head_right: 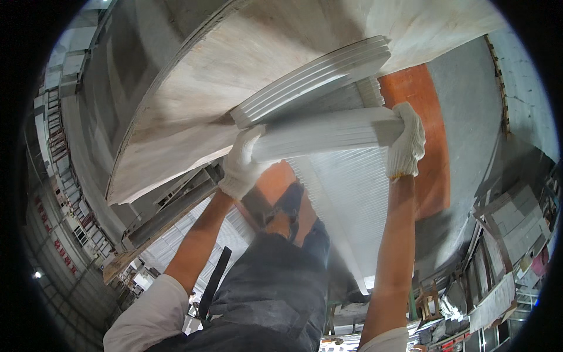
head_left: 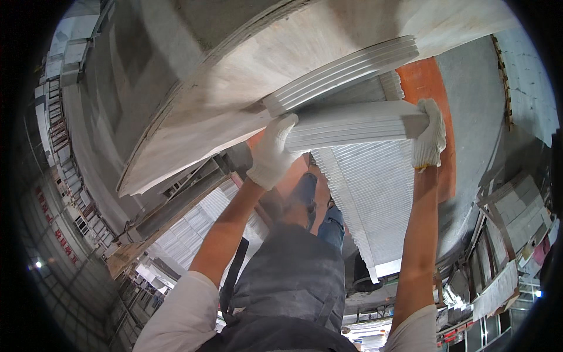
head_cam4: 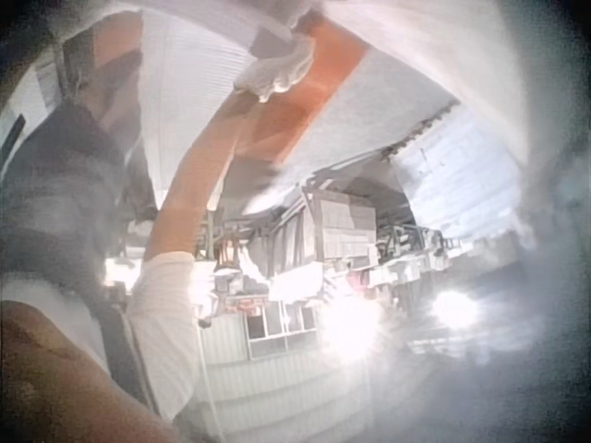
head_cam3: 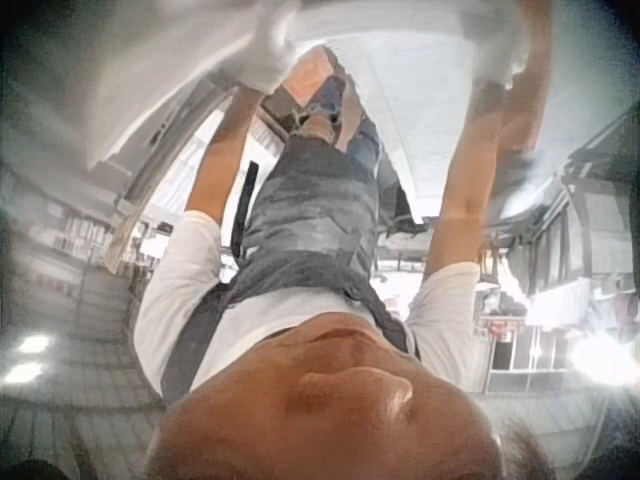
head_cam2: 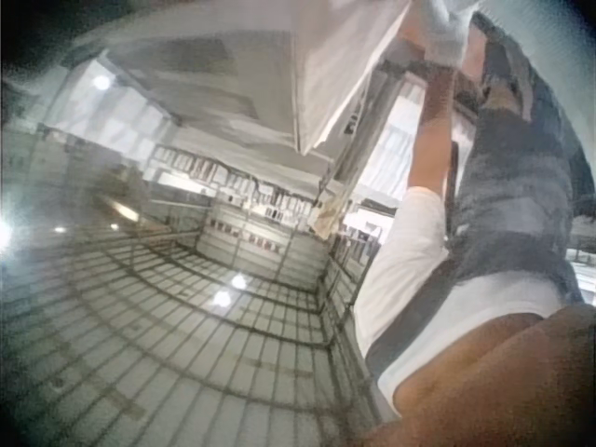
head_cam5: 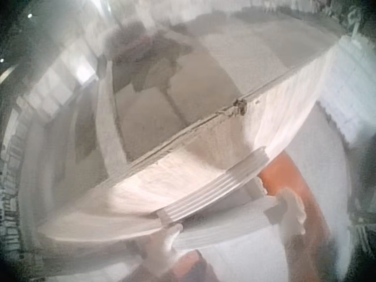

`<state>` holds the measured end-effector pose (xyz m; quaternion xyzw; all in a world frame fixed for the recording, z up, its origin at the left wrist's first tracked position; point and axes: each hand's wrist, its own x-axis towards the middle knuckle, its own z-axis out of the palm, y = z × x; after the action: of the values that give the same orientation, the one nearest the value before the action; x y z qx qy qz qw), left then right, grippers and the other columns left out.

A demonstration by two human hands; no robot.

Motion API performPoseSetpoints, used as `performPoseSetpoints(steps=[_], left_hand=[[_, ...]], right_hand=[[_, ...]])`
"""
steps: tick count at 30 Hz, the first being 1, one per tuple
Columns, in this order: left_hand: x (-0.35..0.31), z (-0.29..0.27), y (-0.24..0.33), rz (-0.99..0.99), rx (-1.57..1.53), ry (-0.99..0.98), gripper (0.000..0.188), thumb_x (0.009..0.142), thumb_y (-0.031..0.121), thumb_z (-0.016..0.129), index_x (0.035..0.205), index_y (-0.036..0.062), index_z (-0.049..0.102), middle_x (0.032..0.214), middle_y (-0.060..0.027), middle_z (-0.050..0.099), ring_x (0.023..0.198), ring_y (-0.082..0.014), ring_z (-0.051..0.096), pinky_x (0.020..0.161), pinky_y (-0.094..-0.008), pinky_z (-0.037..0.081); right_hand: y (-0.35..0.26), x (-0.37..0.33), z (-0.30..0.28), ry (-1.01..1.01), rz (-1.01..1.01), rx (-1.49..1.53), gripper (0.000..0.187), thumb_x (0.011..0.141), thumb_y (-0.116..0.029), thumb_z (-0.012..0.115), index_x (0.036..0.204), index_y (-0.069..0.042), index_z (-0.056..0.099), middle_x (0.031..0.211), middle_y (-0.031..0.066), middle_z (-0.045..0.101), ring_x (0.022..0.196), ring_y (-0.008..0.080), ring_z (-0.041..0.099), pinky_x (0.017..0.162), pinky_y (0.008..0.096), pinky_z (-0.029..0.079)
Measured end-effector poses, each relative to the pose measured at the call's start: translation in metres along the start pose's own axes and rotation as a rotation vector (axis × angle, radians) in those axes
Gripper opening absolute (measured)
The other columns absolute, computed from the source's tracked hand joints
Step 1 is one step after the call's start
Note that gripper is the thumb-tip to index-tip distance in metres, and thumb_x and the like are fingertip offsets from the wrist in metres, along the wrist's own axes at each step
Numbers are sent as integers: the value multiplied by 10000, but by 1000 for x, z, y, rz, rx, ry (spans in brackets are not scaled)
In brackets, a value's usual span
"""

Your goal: The person repeatedly picks up white rectangular panels from a stack, carries them to a workbench, and places them on top of other panels. The person wears gloves and moves back and forth between the stack and the bench multiple times.

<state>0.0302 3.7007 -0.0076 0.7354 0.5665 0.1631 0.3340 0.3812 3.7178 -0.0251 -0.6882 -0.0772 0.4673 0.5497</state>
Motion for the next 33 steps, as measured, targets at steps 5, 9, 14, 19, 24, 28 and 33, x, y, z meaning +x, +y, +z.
performPoseSetpoints(steps=[5, 9, 14, 19, 24, 28, 33], left_hand=[[-1, -2, 4, 70, -29, 30, 750, 704, 67, 895, 1365, 70, 542, 1315, -117, 605, 1203, -268, 609, 1008, -355, 519], [-31, 14, 22, -15, -44, 30, 751, 737, 41, 880, 1388, 76, 506, 1304, -147, 596, 1186, -262, 609, 997, -371, 534], [-54, 40, 9, -123, -172, 132, 689, 805, 16, 820, 1398, 44, 470, 1299, -142, 573, 1146, -244, 619, 964, -377, 545], [-57, 46, -28, -257, -193, 82, 593, 822, 59, 797, 1352, 21, 533, 1256, -124, 638, 1158, -229, 617, 1005, -365, 514], [-38, 52, -42, 20, 19, -110, 697, 820, 136, 803, 1421, 22, 469, 1313, -115, 603, 1240, -237, 577, 1032, -315, 463], [-25, 53, -36, 41, -4, -71, 665, 805, 161, 813, 1387, 25, 521, 1231, -102, 652, 1174, -234, 617, 977, -315, 493], [-35, 57, -54, 94, 51, -48, 594, 810, 134, 808, 1344, 22, 572, 1201, -100, 683, 1112, -235, 654, 921, -312, 524]], right_hand=[[-6, -9, 3, 98, 0, -84, 206, 910, -248, 668, 901, -43, 691, 894, 11, 618, 849, 123, 570, 805, 272, 464], [-20, -7, 12, 31, -7, -102, 207, 897, -246, 642, 809, -61, 673, 841, -2, 586, 799, 114, 537, 762, 261, 440], [-23, -9, 14, -3, -6, -104, 239, 908, -275, 627, 804, -64, 671, 846, -2, 591, 804, 113, 542, 756, 267, 442], [-14, 4, 16, -30, -21, -13, 326, 973, -339, 589, 928, -34, 696, 919, 22, 638, 861, 139, 587, 808, 298, 474], [0, 14, -2, -142, -70, 73, 487, 1032, -418, 499, 1080, 16, 713, 1027, 84, 706, 981, 176, 640, 934, 330, 489], [18, 31, -19, -328, 9, 201, 609, 1081, -485, 391, 1221, 36, 674, 1161, 113, 714, 1108, 201, 645, 1025, 344, 476], [46, 60, -19, -435, 36, 131, 629, 1082, -505, 376, 1245, 26, 669, 1182, 86, 714, 1090, 184, 652, 991, 324, 494]])
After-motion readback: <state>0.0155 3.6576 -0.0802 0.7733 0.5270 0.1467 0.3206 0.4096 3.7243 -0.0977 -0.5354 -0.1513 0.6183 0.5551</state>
